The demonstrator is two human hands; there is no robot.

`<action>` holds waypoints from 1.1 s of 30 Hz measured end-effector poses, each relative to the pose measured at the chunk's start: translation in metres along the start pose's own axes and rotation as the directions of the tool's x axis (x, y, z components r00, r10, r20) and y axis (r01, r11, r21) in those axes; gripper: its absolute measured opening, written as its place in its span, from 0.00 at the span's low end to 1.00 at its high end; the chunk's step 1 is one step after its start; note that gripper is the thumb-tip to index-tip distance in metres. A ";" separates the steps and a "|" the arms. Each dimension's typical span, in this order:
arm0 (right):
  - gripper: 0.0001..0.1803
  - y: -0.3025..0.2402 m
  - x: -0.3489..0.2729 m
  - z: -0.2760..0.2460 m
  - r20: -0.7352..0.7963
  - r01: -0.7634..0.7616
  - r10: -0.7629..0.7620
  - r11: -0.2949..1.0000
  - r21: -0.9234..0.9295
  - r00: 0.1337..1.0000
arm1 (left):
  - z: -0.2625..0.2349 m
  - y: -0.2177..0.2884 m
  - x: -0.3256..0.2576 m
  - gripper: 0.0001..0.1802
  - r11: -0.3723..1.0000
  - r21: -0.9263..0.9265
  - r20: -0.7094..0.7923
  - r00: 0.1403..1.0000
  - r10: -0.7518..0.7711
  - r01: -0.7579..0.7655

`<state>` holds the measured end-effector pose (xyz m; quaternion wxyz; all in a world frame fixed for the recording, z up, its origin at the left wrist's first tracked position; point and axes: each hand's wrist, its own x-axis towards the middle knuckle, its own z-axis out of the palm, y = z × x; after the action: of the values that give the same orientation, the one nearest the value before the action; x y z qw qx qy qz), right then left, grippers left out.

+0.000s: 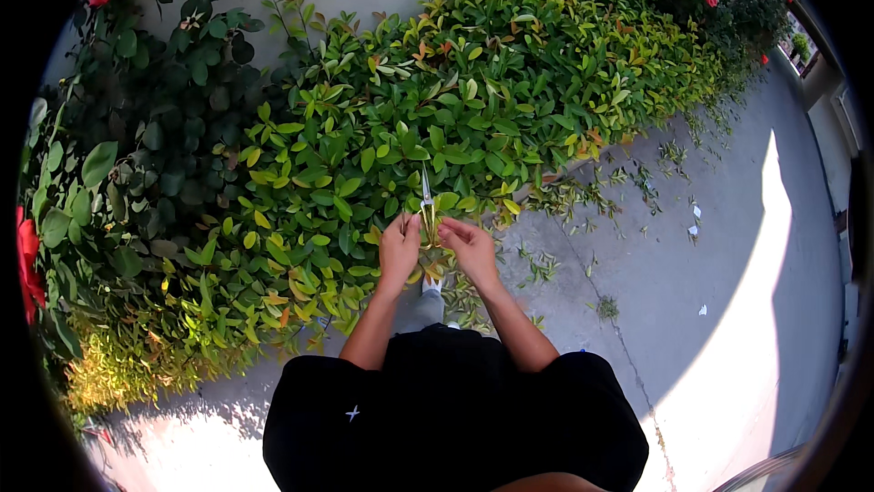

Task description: The person trims small leafy branches from a hedge using a pair of shears, handling various stems and checking the progress by hand.

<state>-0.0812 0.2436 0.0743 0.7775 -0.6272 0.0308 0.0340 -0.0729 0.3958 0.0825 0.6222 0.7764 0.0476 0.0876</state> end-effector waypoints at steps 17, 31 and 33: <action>0.18 -0.056 0.198 0.122 0.301 -0.025 0.037 0.999 -0.045 0.953 | -0.077 0.031 0.152 0.16 0.874 -0.480 -0.050 0.992 -0.113 0.075; 0.16 -0.067 0.267 0.235 0.629 -0.364 0.531 0.847 -0.387 0.568 | -0.203 -0.013 0.157 0.15 0.867 -0.469 -0.287 0.900 -0.328 0.166; 0.15 -0.069 0.288 0.260 0.637 -0.354 0.568 0.823 -0.444 0.522 | -0.226 -0.010 0.175 0.19 0.913 -0.300 -0.342 0.862 -0.373 0.276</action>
<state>0.2129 0.4874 0.1706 0.5924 -0.6202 -0.1285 0.4979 0.0547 0.6470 0.1339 0.6953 0.6421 0.2911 0.1399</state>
